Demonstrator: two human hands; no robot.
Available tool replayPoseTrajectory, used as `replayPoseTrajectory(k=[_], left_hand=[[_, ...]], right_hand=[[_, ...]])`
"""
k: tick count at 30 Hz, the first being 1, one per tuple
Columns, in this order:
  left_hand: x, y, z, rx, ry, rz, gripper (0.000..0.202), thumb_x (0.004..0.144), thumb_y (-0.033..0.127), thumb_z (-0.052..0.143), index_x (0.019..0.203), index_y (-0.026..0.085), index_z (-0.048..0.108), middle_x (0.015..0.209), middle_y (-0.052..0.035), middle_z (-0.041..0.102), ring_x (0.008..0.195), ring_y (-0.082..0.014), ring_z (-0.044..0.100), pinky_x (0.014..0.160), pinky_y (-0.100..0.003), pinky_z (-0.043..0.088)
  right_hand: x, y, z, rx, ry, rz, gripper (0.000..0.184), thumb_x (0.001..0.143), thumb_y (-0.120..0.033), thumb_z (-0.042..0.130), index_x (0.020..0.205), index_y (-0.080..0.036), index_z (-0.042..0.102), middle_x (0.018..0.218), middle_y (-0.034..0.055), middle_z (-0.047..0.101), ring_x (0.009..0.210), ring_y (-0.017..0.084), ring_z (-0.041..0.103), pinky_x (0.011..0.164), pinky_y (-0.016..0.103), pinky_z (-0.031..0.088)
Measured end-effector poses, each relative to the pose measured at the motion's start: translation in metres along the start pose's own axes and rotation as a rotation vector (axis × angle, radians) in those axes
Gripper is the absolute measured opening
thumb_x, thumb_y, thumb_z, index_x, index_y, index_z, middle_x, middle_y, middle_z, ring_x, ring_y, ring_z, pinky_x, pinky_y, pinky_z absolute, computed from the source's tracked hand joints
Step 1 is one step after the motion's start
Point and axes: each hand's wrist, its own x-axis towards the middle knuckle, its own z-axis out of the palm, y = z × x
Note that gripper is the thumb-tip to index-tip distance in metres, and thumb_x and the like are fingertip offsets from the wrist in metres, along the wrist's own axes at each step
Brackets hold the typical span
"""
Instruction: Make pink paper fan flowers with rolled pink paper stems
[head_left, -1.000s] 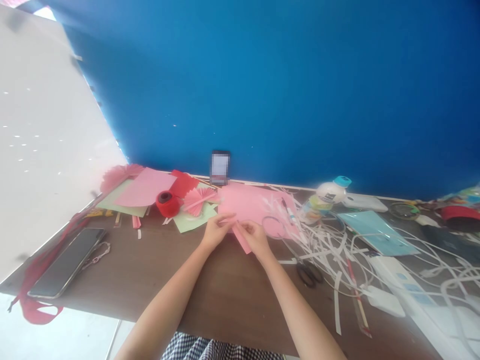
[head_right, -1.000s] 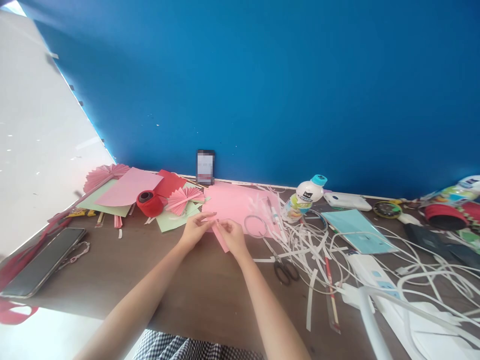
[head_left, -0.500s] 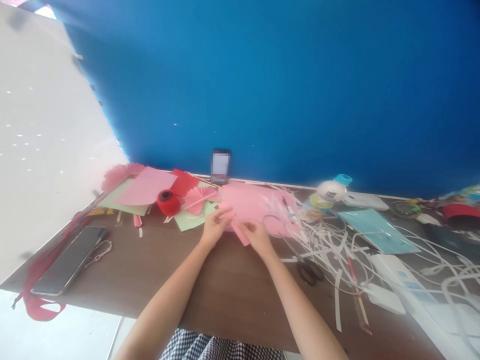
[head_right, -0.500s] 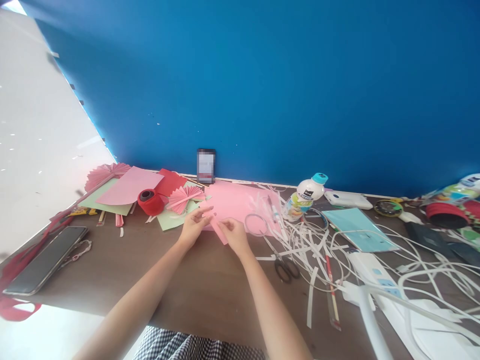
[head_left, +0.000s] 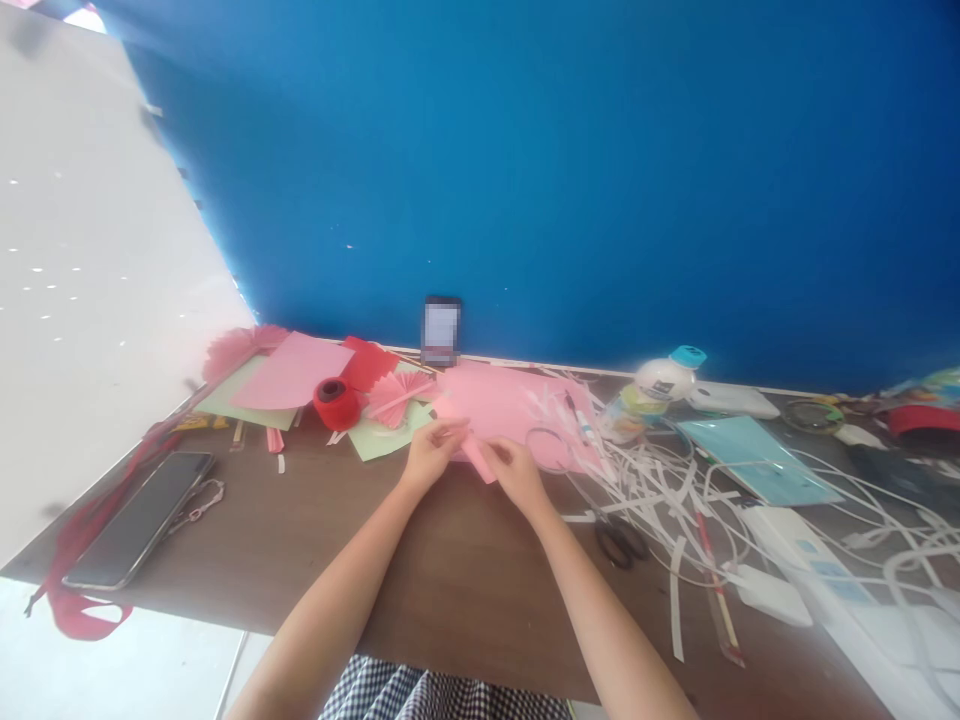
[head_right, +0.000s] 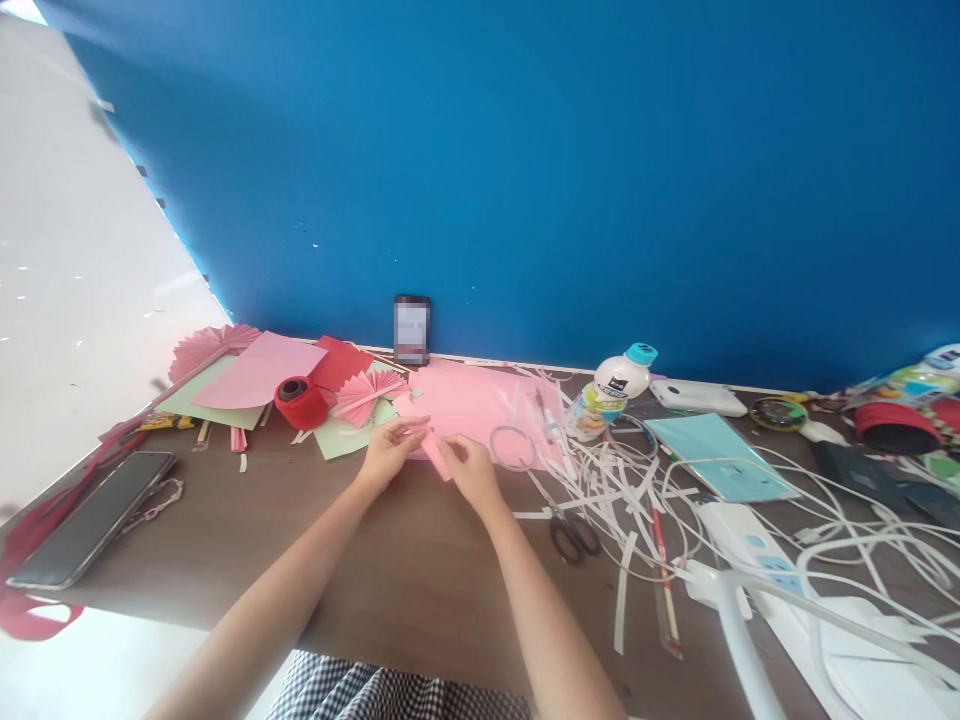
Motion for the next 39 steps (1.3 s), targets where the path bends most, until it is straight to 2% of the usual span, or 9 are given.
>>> replayPoseTrajectory(k=[6,11,16,21,24,29,34,39], left_hand=[[0.001,0.003,-0.002,0.004,0.05,0.022,0.029,0.065,0.03,0.065,0.09,0.015,0.064,0.103,-0.0103,0.062,0.092,-0.0209,0.059,0.079,-0.033,0.048],[0.0,0.004,-0.001,0.0,0.05,0.016,0.031,0.064,0.031,0.065,0.091,0.014,0.064,0.101,-0.0098,0.063,0.089,-0.0203,0.059,0.077,-0.032,0.049],[0.0,0.002,-0.001,0.013,0.042,0.018,0.03,0.065,0.031,0.064,0.091,0.016,0.064,0.1,-0.0087,0.063,0.087,-0.0189,0.06,0.074,-0.031,0.05],[0.001,-0.004,0.0,0.063,-0.002,0.01,0.024,0.063,0.03,0.067,0.08,0.014,0.066,0.09,-0.0091,0.066,0.085,-0.0199,0.06,0.077,-0.033,0.049],[0.001,-0.005,0.0,0.081,0.004,-0.004,0.024,0.063,0.031,0.067,0.078,0.014,0.067,0.091,-0.0102,0.066,0.086,-0.0218,0.06,0.078,-0.034,0.048],[0.0,-0.004,-0.001,0.063,-0.014,-0.002,0.028,0.064,0.029,0.065,0.089,0.016,0.065,0.102,-0.0099,0.063,0.087,-0.0217,0.061,0.079,-0.036,0.049],[0.0,-0.004,0.0,0.097,-0.019,0.046,0.017,0.065,0.028,0.065,0.074,0.014,0.068,0.093,-0.0107,0.066,0.094,-0.0254,0.059,0.082,-0.039,0.047],[-0.003,-0.004,0.003,0.052,0.027,-0.003,0.026,0.065,0.032,0.064,0.085,0.015,0.067,0.102,-0.0112,0.063,0.088,-0.0241,0.06,0.076,-0.037,0.049]], right_hand=[[-0.003,-0.004,0.0,-0.054,-0.01,-0.029,0.026,0.074,-0.04,0.049,0.072,-0.018,0.063,0.071,0.0042,0.065,0.069,0.02,0.058,0.066,0.03,0.043],[-0.003,-0.001,0.001,-0.112,0.006,-0.037,0.029,0.076,-0.039,0.045,0.068,-0.017,0.062,0.064,0.003,0.063,0.063,0.018,0.055,0.061,0.029,0.041],[-0.003,-0.001,0.0,-0.134,0.015,-0.049,0.027,0.077,-0.036,0.043,0.068,-0.018,0.061,0.065,0.0029,0.063,0.062,0.017,0.054,0.062,0.029,0.041],[-0.003,0.0,0.0,-0.114,0.038,-0.039,0.029,0.076,-0.04,0.045,0.067,-0.018,0.061,0.067,0.0037,0.063,0.063,0.018,0.054,0.063,0.029,0.041],[-0.003,0.001,0.002,-0.096,0.016,-0.038,0.031,0.076,-0.042,0.045,0.064,-0.018,0.06,0.062,0.0028,0.061,0.061,0.018,0.053,0.061,0.029,0.041],[-0.003,0.002,0.005,-0.056,0.049,-0.044,0.031,0.077,-0.043,0.046,0.067,-0.018,0.059,0.065,0.0033,0.061,0.064,0.018,0.054,0.061,0.028,0.041],[-0.003,0.003,0.01,0.032,0.025,-0.025,0.03,0.077,-0.044,0.046,0.071,-0.017,0.058,0.07,0.0039,0.062,0.067,0.018,0.056,0.063,0.029,0.044],[-0.003,0.003,0.017,0.237,-0.069,0.086,0.03,0.071,-0.046,0.055,0.079,-0.017,0.054,0.064,0.0015,0.061,0.05,0.013,0.055,0.049,0.026,0.045]])
